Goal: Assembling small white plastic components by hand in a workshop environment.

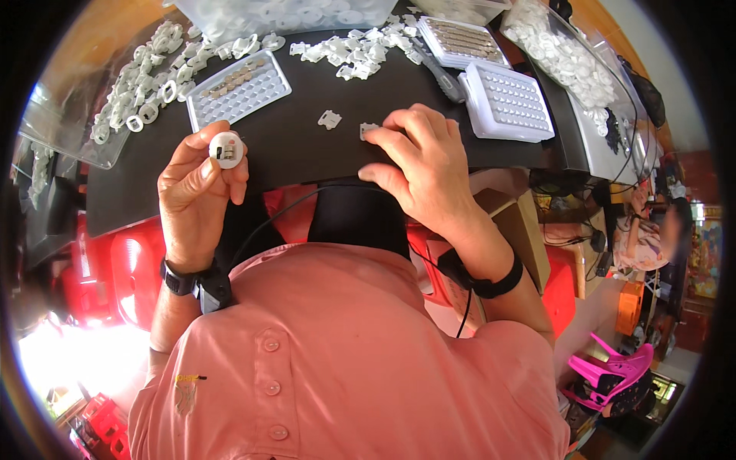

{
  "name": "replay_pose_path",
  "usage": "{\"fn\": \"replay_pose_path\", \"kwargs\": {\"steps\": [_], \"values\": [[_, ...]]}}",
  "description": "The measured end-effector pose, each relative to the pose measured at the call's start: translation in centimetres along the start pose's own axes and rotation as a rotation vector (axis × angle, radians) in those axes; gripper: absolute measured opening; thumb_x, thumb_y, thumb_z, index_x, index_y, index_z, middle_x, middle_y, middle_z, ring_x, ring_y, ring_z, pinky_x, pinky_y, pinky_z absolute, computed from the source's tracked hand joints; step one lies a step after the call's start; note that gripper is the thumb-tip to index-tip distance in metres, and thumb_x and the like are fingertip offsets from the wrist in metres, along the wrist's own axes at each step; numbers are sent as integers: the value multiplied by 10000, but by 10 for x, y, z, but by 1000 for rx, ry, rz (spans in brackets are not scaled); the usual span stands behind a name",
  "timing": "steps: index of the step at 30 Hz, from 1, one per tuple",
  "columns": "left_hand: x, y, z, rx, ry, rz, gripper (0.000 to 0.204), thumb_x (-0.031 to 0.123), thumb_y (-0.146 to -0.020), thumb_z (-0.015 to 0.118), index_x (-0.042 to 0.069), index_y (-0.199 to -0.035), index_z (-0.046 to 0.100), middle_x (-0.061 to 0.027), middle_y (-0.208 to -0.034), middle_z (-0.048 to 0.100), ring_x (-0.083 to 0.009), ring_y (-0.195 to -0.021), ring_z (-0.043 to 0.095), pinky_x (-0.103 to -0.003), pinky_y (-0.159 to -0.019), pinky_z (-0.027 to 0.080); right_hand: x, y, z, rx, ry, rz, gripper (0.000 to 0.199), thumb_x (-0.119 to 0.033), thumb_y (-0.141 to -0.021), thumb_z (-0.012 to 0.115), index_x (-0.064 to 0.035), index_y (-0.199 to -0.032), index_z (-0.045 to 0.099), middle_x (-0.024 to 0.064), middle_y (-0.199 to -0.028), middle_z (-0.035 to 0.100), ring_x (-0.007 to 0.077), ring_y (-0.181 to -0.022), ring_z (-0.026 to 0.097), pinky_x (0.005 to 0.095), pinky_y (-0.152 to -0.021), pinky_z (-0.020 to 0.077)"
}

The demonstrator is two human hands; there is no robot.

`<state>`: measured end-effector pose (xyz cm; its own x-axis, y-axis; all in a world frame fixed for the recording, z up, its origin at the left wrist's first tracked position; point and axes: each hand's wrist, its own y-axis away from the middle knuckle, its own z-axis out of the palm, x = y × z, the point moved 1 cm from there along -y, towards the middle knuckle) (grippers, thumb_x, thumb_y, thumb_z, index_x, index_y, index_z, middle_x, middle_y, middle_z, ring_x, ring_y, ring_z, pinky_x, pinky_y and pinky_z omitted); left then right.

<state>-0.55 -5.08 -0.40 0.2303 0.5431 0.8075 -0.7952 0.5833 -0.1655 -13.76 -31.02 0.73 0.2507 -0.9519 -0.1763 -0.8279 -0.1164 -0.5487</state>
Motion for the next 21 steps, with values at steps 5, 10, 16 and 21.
{"fn": "replay_pose_path", "kwargs": {"steps": [5, 10, 16, 21], "values": [[1, -2, -5, -16, 81, 0, 379, 82, -930, 679, -67, -1272, 611, -219, -1051, 681, -225, -817, 674, -300, -606, 532, 0, 20, 3, 70, -43, -42, 359, -148, -704, 830, -72, -1024, 686, 72, -1046, 593, 285, -1042, 594, 412, -852, 430], [1, 0, -13, -44, 201, -19, 382, 101, -955, 649, -66, -1293, 593, -238, -1086, 669, -245, -850, 672, -306, -627, 528, -4, 16, 7, 206, -179, -59, 223, 20, -754, 755, -14, -950, 652, 118, -924, 604, 310, -899, 623, 395, -746, 503], [-1, -2, -19, -103, 360, -81, 359, 93, -954, 658, -16, -1293, 607, -223, -1092, 667, -263, -873, 672, -311, -673, 538, -45, -43, 15, 272, -601, 182, 103, 65, -876, 700, 22, -955, 651, 66, -875, 633, 119, -767, 617, 243, -695, 496], [0, -1, -25, -142, 439, -100, 344, 102, -954, 653, -10, -1278, 621, -186, -1083, 674, -275, -899, 663, -321, -694, 512, -79, -92, 40, 226, -911, 124, 47, 52, -898, 679, 30, -924, 646, 39, -868, 604, 99, -733, 608, 230, -641, 485]]}}
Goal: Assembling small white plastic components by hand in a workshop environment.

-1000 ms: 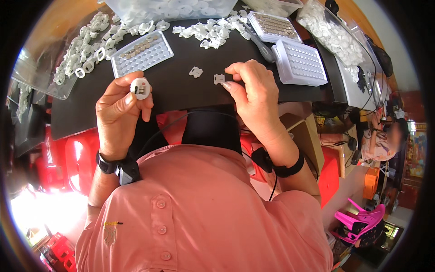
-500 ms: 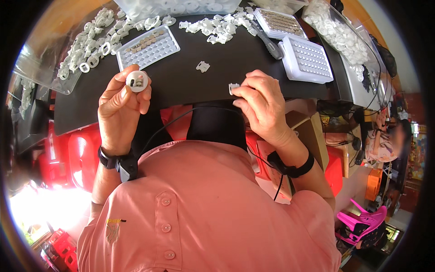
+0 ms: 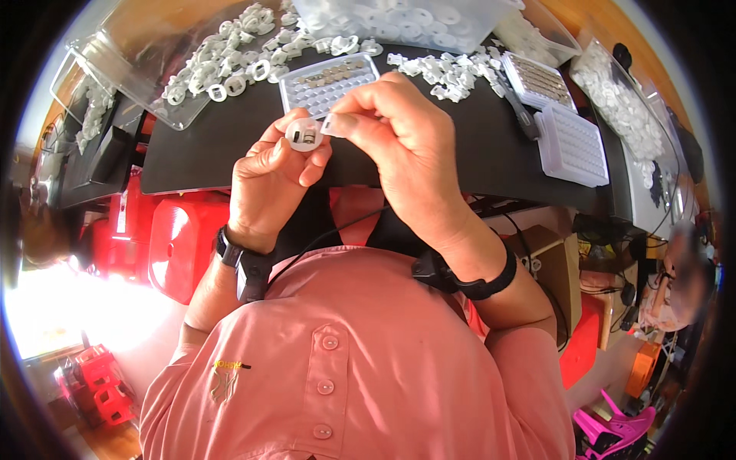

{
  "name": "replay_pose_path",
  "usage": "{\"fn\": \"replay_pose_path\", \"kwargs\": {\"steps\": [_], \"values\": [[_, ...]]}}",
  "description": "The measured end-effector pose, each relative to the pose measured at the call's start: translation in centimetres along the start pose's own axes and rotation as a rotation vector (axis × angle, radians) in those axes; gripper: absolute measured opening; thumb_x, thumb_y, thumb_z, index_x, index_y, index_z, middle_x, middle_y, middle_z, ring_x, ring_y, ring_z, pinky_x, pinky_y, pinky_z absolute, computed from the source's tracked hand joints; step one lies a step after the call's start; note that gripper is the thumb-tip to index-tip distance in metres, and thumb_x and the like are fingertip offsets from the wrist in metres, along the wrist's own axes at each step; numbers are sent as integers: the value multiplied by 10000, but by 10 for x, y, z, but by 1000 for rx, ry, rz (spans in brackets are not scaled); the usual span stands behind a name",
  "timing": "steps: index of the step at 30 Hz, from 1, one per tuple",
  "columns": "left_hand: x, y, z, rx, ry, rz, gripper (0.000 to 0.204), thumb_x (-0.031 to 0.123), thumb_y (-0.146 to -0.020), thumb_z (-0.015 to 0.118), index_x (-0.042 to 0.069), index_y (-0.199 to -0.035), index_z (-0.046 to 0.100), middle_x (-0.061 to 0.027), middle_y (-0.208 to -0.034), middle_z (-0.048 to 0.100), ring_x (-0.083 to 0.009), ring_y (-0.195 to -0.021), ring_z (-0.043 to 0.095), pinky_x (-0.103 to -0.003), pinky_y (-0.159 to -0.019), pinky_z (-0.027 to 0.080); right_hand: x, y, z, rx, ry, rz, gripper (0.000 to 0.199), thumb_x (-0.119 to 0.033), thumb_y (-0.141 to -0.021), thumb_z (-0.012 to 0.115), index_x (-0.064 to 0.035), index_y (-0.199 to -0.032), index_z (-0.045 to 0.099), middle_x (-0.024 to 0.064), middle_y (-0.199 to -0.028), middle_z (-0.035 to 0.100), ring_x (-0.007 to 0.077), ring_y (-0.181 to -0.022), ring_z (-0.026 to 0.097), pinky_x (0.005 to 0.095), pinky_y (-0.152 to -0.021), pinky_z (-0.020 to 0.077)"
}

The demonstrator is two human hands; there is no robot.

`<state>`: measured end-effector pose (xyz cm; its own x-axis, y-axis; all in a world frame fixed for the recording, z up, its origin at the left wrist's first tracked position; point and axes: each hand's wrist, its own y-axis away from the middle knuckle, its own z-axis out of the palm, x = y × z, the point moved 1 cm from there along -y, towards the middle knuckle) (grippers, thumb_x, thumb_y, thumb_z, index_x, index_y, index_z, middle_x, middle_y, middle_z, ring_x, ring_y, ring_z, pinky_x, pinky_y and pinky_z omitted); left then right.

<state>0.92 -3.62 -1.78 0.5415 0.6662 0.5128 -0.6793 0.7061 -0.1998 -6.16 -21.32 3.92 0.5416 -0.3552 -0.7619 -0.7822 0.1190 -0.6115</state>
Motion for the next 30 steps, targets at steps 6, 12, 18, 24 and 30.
{"fn": "replay_pose_path", "kwargs": {"steps": [6, 12, 18, 24, 30], "values": [[1, 0, -3, 2, 3, 33, 327, 108, -958, 646, -2, -1267, 638, -147, -1096, 676, -279, -922, 661, -330, -712, 503, -8, -13, 29, -74, -256, 161, 41, 68, -930, 619, 66, -900, 592, 84, -898, 579, 170, -626, 685, 272, -513, 535], [2, 1, -5, -12, 43, 31, 300, 75, -946, 653, -8, -1235, 646, -156, -1094, 682, -285, -901, 674, -350, -711, 520, -7, -13, 32, -101, -126, 142, 51, 69, -933, 609, 61, -886, 592, 77, -881, 557, 176, -602, 684, 266, -517, 520], [2, 3, -1, 46, 59, 28, 274, 61, -954, 639, -20, -1216, 644, -160, -1070, 689, -291, -892, 680, -357, -711, 532, -10, -14, 32, -129, -7, 99, 59, 61, -930, 612, 48, -877, 590, 76, -855, 561, 168, -593, 685, 267, -513, 519], [0, 3, -1, 61, 59, 38, 234, 30, -960, 623, -29, -1184, 653, -157, -1069, 688, -291, -869, 691, -363, -705, 546, -8, -9, 35, -88, 29, 63, 89, 65, -923, 613, 30, -851, 576, 79, -846, 581, 169, -591, 689, 273, -498, 523], [-1, 3, -2, 88, 24, 52, 219, 27, -956, 630, -31, -1164, 660, -152, -1060, 690, -271, -852, 697, -358, -683, 553, -7, -2, 38, -28, 61, -15, 109, 98, -907, 612, 16, -842, 578, 79, -835, 584, 165, -590, 689, 263, -488, 523]]}}
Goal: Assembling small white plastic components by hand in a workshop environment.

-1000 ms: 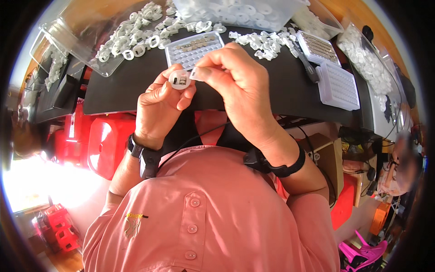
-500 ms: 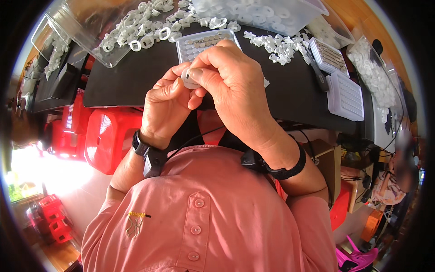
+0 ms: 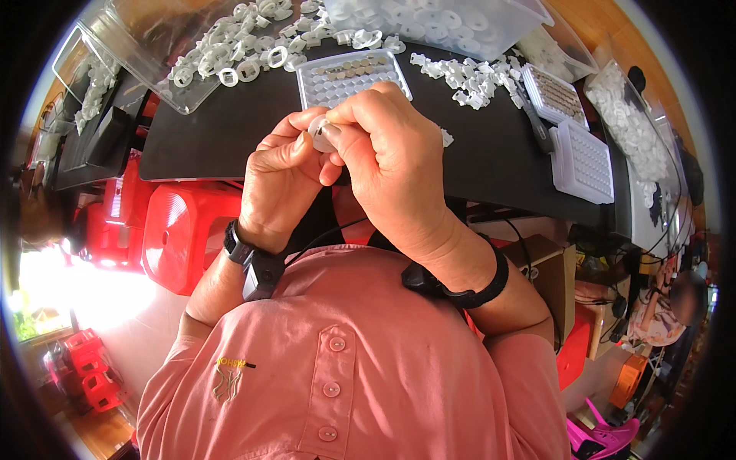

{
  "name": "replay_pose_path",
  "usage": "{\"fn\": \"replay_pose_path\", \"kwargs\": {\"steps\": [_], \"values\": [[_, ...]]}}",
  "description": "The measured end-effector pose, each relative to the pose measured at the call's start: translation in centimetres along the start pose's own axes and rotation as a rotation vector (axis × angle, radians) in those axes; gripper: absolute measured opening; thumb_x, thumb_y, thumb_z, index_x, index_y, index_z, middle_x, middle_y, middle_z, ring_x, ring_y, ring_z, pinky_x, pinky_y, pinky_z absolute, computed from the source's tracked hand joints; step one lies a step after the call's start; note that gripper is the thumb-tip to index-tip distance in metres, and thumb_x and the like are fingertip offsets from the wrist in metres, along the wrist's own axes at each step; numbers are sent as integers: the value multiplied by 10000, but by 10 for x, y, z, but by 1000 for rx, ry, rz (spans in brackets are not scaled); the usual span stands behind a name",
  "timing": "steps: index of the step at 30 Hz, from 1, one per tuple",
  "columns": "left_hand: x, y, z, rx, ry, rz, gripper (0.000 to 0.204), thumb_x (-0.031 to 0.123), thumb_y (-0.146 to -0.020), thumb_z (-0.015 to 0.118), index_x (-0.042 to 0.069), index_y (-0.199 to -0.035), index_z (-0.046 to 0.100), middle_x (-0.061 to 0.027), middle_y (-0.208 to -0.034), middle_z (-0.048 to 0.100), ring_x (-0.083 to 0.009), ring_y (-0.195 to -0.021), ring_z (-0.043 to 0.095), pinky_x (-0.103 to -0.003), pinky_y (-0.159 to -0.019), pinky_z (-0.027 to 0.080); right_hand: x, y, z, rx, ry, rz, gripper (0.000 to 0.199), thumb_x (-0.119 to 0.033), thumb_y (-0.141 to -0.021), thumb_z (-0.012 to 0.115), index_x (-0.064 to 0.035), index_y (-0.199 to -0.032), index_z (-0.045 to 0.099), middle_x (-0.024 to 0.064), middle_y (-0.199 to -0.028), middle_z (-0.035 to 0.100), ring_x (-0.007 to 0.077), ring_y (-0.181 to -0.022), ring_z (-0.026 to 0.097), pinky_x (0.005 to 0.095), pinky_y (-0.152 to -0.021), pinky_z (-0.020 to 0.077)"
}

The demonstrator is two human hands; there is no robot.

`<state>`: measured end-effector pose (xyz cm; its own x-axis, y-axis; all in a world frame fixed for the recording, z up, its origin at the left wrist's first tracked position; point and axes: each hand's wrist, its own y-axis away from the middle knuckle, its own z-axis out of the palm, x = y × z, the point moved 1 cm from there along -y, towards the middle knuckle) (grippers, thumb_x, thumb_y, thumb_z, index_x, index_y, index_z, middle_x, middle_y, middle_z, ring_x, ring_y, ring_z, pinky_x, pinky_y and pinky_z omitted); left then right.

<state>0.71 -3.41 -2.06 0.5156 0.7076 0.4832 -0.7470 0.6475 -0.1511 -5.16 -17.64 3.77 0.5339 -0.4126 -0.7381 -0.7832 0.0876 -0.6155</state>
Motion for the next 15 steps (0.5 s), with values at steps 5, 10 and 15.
{"fn": "replay_pose_path", "kwargs": {"steps": [5, 10, 15], "values": [[-2, 0, 0, 4, -12, 18, 207, 31, -955, 633, -28, -1151, 663, -148, -1055, 689, -263, -843, 698, -355, -674, 553, 5, 5, 3, 55, -4, -55, 116, 114, -908, 589, 15, -849, 583, 71, -835, 585, 163, -587, 693, 257, -482, 524], [-2, -1, 0, -15, 8, 16, 207, 34, -954, 635, -23, -1151, 664, -146, -1052, 690, -258, -836, 696, -355, -671, 552, 2, 5, 7, 68, -35, -9, 113, 109, -912, 571, 11, -858, 589, 73, -829, 584, 157, -570, 684, 259, -472, 517], [-2, 1, 0, -26, 6, 15, 206, 40, -958, 632, -19, -1153, 666, -146, -1053, 693, -255, -828, 694, -354, -671, 550, -2, 5, 5, 70, 50, -63, 106, 97, -914, 566, 11, -857, 589, 76, -815, 588, 154, -559, 680, 261, -468, 513]]}}
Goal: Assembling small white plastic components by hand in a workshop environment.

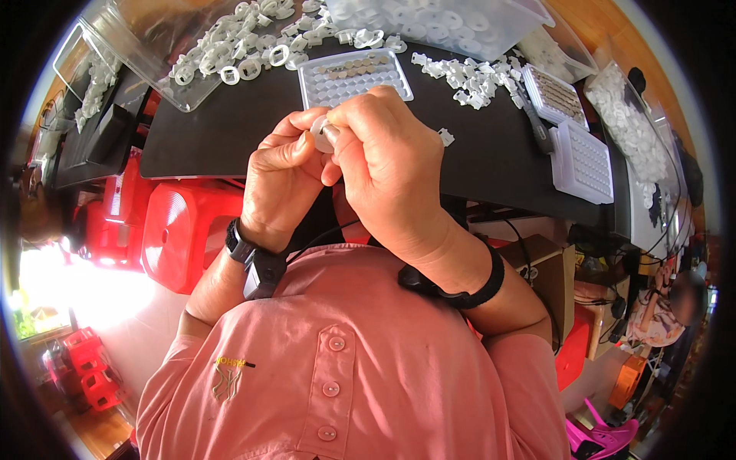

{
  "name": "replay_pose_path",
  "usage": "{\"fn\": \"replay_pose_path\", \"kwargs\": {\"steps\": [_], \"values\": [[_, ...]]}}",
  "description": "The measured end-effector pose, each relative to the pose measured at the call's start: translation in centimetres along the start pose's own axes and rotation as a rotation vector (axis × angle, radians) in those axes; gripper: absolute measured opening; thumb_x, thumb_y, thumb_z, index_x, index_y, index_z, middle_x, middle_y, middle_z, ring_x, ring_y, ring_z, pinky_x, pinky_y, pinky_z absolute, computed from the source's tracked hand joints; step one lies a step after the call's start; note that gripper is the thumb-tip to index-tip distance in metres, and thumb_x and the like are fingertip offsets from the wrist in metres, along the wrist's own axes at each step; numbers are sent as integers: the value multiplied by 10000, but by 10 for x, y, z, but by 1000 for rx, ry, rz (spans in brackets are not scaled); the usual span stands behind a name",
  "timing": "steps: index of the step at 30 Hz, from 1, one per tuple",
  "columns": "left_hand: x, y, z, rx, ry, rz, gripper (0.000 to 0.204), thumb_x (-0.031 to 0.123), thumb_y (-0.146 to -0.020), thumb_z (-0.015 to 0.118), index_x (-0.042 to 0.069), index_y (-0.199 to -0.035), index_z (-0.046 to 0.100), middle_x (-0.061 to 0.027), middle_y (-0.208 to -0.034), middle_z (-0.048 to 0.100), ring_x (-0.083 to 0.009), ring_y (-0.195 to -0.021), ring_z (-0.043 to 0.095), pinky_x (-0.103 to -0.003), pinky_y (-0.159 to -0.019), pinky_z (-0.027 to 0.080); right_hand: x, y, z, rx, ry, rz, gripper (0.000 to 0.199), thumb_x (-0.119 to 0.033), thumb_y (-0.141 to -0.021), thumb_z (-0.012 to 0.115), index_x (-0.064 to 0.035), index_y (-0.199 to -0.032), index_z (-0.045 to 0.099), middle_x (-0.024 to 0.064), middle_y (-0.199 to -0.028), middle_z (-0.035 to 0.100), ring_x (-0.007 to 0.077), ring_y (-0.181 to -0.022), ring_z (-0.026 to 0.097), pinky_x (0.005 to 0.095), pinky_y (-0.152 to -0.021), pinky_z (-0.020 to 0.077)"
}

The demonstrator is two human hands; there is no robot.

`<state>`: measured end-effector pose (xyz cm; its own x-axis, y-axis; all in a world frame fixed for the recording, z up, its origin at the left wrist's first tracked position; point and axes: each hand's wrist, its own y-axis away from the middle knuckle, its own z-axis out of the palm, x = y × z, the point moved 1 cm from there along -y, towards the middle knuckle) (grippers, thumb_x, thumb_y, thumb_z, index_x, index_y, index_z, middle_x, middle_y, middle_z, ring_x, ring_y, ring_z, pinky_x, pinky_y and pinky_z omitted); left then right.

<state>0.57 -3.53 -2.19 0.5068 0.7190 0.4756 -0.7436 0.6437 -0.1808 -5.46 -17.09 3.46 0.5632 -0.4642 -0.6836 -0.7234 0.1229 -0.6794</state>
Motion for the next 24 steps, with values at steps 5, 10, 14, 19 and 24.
{"fn": "replay_pose_path", "kwargs": {"steps": [5, 10, 14, 19, 24], "values": [[0, 0, 0, -7, 8, 1, 211, 38, -958, 631, -26, -1156, 663, -151, -1059, 694, -255, -847, 689, -355, -679, 554, 0, -7, -2, -54, -57, 56, 116, 93, -905, 588, 10, -826, 574, 80, -789, 597, 158, -557, 683, 262, -450, 506], [0, 0, 1, 18, -2, 9, 216, 36, -961, 627, -32, -1162, 662, -151, -1057, 694, -260, -853, 687, -360, -685, 555, 4, -6, -1, -64, -138, 125, 120, 95, -901, 600, 13, -818, 571, 67, -799, 610, 153, -559, 681, 254, -448, 506], [-2, 1, -1, 13, -46, 23, 214, 44, -971, 615, -37, -1163, 660, -156, -1062, 694, -270, -852, 686, -363, -688, 555, 4, 1, 0, -13, -155, 153, 119, 90, -905, 604, 20, -817, 566, 63, -778, 627, 136, -557, 671, 247, -455, 499], [1, -2, 1, -1, 0, -13, 231, 75, -976, 618, -38, -1175, 654, -163, -1065, 692, -282, -870, 685, -369, -705, 550, 3, -7, -2, -44, -271, 220, 118, 87, -904, 603, 25, -813, 561, 69, -710, 629, 127, -543, 653, 243, -462, 482], [-2, -2, 3, 0, -11, 20, 255, 109, -978, 627, -27, -1193, 651, -160, -1065, 688, -282, -885, 676, -361, -730, 533, 2, -13, -4, -78, -206, 223, 123, 68, -914, 598, 24, -811, 549, 65, -700, 624, 119, -538, 645, 239, -473, 482]]}}
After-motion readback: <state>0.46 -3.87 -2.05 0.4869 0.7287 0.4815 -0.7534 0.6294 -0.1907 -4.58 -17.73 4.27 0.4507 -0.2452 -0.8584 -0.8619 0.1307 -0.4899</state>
